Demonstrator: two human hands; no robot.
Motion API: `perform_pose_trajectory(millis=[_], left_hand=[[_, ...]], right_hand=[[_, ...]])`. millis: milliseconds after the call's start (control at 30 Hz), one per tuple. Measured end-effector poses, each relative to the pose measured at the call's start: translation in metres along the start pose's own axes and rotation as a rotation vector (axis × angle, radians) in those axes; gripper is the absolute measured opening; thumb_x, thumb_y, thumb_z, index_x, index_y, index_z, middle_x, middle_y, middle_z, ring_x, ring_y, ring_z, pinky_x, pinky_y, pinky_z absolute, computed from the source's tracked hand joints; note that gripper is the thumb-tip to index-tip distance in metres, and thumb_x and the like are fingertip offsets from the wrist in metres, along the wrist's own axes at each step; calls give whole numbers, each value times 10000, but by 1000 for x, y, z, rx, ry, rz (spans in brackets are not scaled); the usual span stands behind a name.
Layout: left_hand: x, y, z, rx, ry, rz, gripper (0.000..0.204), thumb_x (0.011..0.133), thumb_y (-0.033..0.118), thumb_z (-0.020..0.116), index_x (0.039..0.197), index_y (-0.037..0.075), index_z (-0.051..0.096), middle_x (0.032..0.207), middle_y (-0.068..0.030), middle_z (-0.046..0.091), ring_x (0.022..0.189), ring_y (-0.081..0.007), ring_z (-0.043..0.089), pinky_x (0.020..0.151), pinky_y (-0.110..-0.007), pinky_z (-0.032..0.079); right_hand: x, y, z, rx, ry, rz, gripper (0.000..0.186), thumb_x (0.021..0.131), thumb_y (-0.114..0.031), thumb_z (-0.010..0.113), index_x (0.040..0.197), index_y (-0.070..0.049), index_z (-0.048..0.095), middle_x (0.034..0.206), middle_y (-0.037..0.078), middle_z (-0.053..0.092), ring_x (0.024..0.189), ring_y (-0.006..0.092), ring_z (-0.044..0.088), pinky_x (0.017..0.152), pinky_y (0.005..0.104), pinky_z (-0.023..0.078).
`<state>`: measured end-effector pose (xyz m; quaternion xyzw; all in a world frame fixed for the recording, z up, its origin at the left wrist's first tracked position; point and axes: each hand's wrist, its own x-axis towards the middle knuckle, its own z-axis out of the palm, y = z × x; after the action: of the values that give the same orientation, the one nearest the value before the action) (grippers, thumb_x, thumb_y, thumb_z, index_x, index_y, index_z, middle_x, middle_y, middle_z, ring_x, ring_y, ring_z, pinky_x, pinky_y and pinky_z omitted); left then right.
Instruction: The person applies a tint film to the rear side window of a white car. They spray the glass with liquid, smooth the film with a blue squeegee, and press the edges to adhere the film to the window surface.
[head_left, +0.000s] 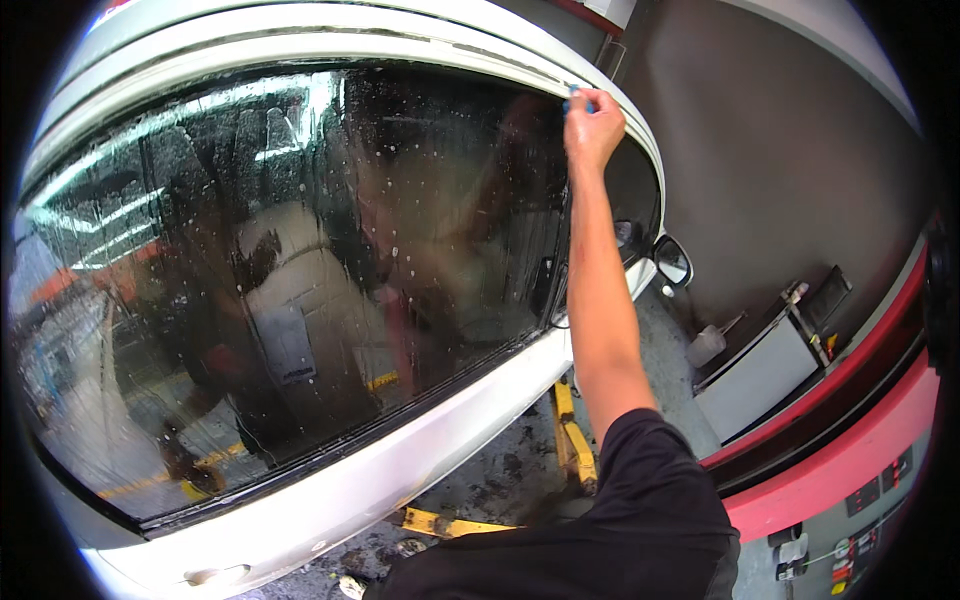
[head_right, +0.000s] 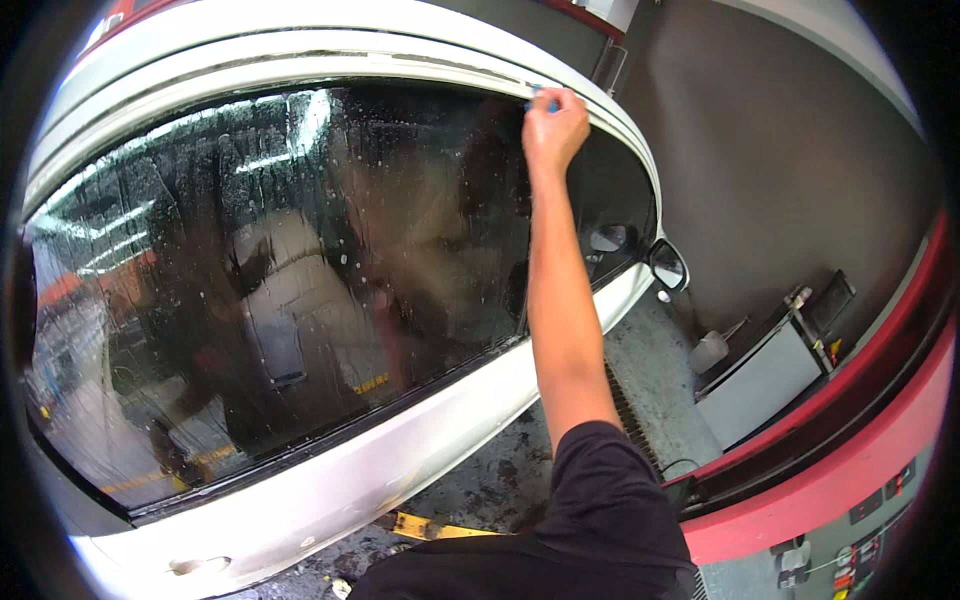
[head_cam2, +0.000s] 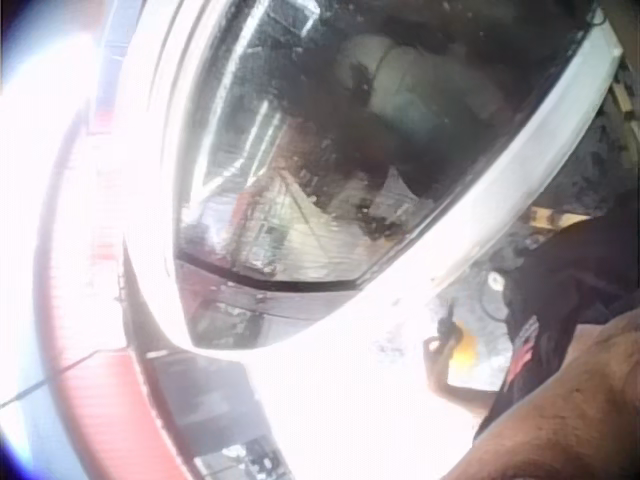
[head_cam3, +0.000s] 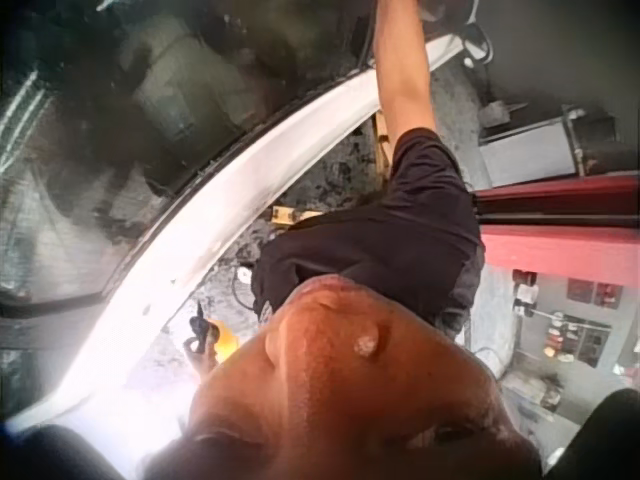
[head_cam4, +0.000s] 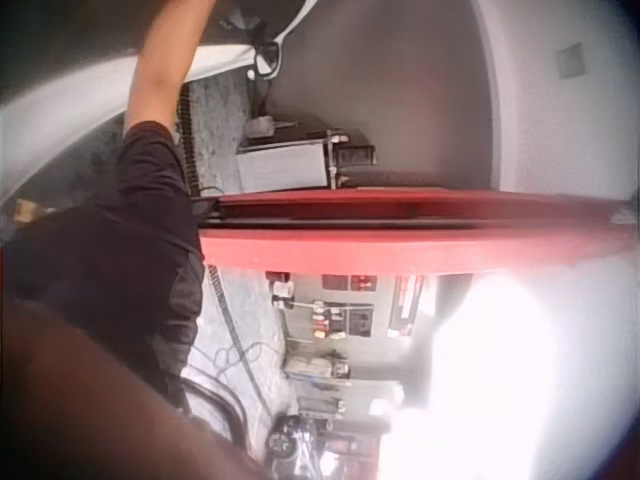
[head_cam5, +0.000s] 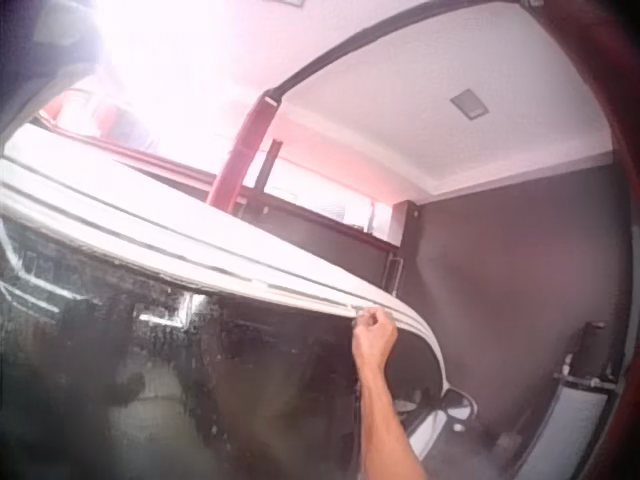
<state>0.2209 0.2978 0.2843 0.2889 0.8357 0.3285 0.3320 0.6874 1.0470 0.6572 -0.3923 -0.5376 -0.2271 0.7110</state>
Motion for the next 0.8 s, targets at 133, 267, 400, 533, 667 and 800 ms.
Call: perform_pose_trajectory(millis=[133,267,400,533,667,800], left_hand=[[32,-119,-14,-56,-57,-135,423,925,386,792,943,52,534,845,-122,646,664,-208,572,609,-374,508],[68,-139,-26,-68,-75,-97,422,923,383,793,948,50,534,848,-122,647,667,-208,573,610,-374,509],[90,-155,-54,-50,-90,-78,422,922,379,794,953,49,534,851,-123,648,670,-208,575,612,-374,509],[131,-162,-96,-2,-132,-25,421,920,376,794,958,47,534,855,-123,649,673,-208,576,614,-374,510],[160,-150,-159,72,-89,36,421,918,373,795,963,46,534,858,-123,650,676,-209,577,616,-374,511],[183,-122,-213,147,-25,103,420,917,369,796,968,45,534,861,-123,651,678,-209,578,618,-374,511]], right_hand=[[-15,-26,0,94,-26,20,136,863,-150,732,863,-13,730,815,156,703,757,283,664,751,397,517],[-14,-15,0,-51,-4,210,127,850,-116,725,808,2,704,751,149,678,697,273,647,701,398,513],[-36,-41,2,35,-9,-34,97,899,-105,712,876,-11,708,781,116,652,727,254,646,708,379,502],[-30,-8,-3,375,31,439,144,987,-170,656,929,-47,702,758,55,619,628,193,598,604,355,490],[-31,-10,-19,883,46,916,178,1009,-284,640,945,-119,631,763,9,559,626,132,521,496,334,444],[-34,-8,-33,1009,-101,852,133,964,-222,688,1017,-108,644,825,5,562,696,124,529,521,319,465]])
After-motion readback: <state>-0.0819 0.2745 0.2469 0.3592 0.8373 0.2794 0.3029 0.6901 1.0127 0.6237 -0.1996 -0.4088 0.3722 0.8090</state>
